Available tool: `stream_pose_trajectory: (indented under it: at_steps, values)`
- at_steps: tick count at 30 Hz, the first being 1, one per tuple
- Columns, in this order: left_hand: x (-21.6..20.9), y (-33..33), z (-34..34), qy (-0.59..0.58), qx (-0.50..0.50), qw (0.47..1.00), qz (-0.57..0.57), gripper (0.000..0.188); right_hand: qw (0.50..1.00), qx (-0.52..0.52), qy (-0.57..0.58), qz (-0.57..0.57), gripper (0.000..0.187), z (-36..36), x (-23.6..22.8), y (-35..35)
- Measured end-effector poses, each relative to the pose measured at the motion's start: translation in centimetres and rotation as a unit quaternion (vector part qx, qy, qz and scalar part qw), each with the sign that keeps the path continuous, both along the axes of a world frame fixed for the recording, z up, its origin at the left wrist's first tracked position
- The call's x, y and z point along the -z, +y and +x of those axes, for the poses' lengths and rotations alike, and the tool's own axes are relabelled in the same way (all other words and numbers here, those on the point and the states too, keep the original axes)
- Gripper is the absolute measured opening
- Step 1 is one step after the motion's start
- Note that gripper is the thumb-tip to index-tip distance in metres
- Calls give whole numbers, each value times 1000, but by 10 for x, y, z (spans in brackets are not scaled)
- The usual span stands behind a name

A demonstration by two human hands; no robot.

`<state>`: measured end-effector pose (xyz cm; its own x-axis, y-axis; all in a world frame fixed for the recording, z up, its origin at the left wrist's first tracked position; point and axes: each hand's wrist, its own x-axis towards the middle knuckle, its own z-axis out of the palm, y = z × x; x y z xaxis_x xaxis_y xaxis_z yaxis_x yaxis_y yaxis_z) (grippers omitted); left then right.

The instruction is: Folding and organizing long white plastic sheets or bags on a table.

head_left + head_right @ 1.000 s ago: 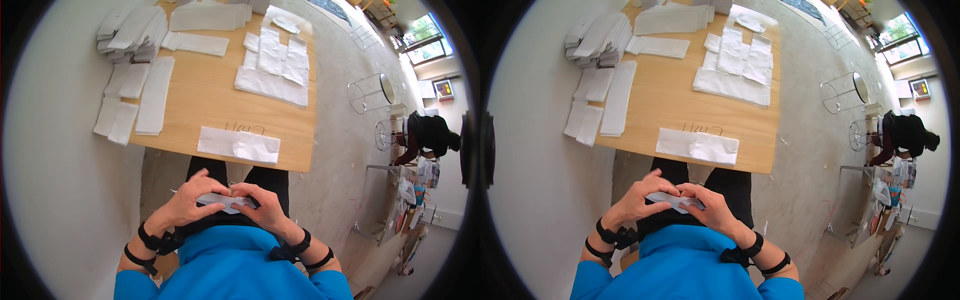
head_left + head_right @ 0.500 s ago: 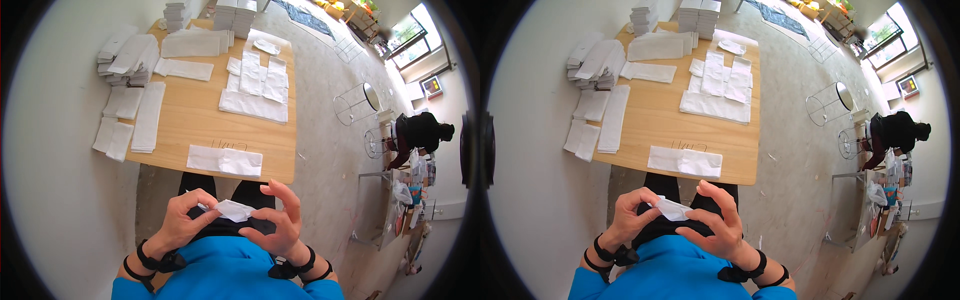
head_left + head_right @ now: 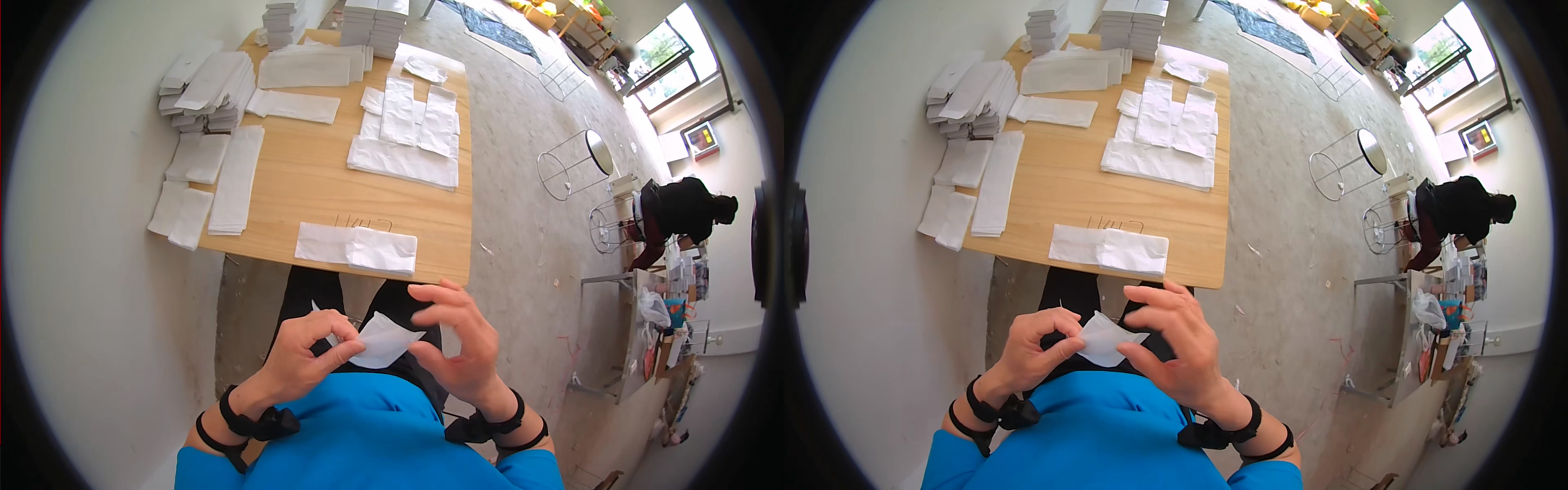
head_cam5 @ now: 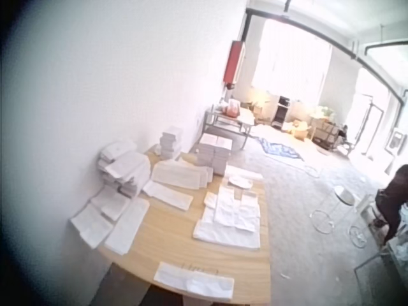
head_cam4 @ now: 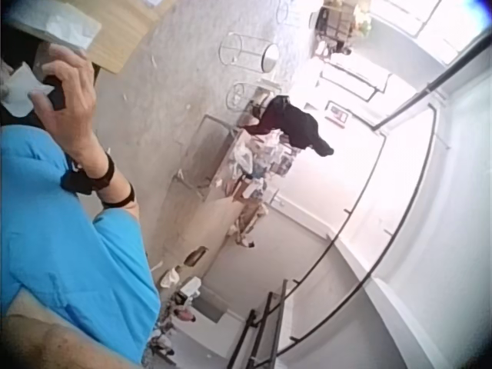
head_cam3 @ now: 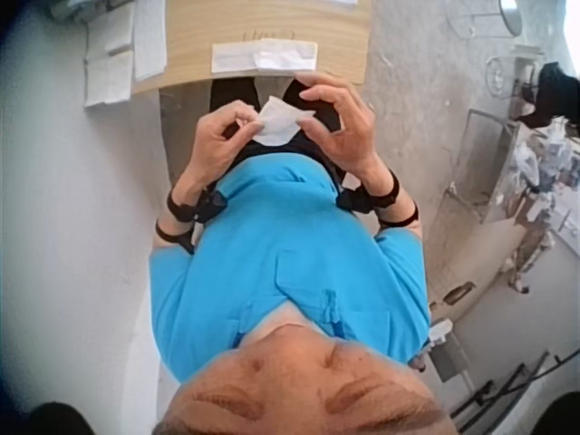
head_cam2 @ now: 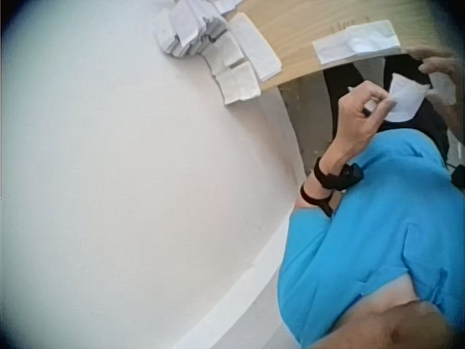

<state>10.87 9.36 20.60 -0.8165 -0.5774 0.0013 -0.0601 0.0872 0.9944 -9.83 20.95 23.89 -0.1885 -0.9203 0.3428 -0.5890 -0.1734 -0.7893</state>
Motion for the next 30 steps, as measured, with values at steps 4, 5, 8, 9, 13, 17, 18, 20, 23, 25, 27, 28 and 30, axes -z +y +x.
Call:
stream_pose_trajectory:
  at_steps: [4, 5, 8, 9, 13, 17, 18, 20, 23, 25, 27, 28, 30]
  values:
    - [5, 7, 0, 22, -3, 997, 74, 8, 935, -27, -331, 127, 60, 7, 0, 8]
    - [7, 10, 1, 23, -10, 994, 107, 10, 911, -41, -369, 179, 65, 7, 5, 10]
    - [5, 17, -8, 37, -27, 990, 137, 13, 889, -20, -394, 234, 60, 10, 5, 12]
    - [3, 20, -13, 49, -39, 989, 133, 14, 889, -18, -394, 234, 60, 12, 5, 13]
    - [14, 24, -18, 73, -19, 983, 168, 16, 932, -8, -293, 212, 52, 16, 0, 12]
    - [14, 25, -23, 120, -47, 968, 216, 17, 937, 10, -291, 191, 49, 13, 5, 15]
    - [7, 26, -27, 107, -56, 961, 250, 15, 937, 12, -292, 192, 49, 12, 7, 16]
    - [4, 28, -32, 94, -67, 952, 283, 14, 934, 24, -298, 197, 49, 11, 9, 16]
    - [15, 32, -33, 122, -107, 956, 243, 12, 929, 30, -316, 190, 50, 10, 14, 18]
    - [26, 31, -30, 69, -86, 981, 160, 12, 928, 29, -314, 196, 52, 7, 16, 19]
    - [24, 30, -31, 58, -86, 983, 153, 11, 928, 29, -312, 203, 54, 6, 16, 17]
    - [22, 29, -32, 46, -84, 985, 145, 10, 947, 34, -271, 170, 53, 8, 15, 14]
    - [14, 24, -33, 24, -68, 990, 117, 11, 963, 40, -229, 137, 53, 4, 13, 8]
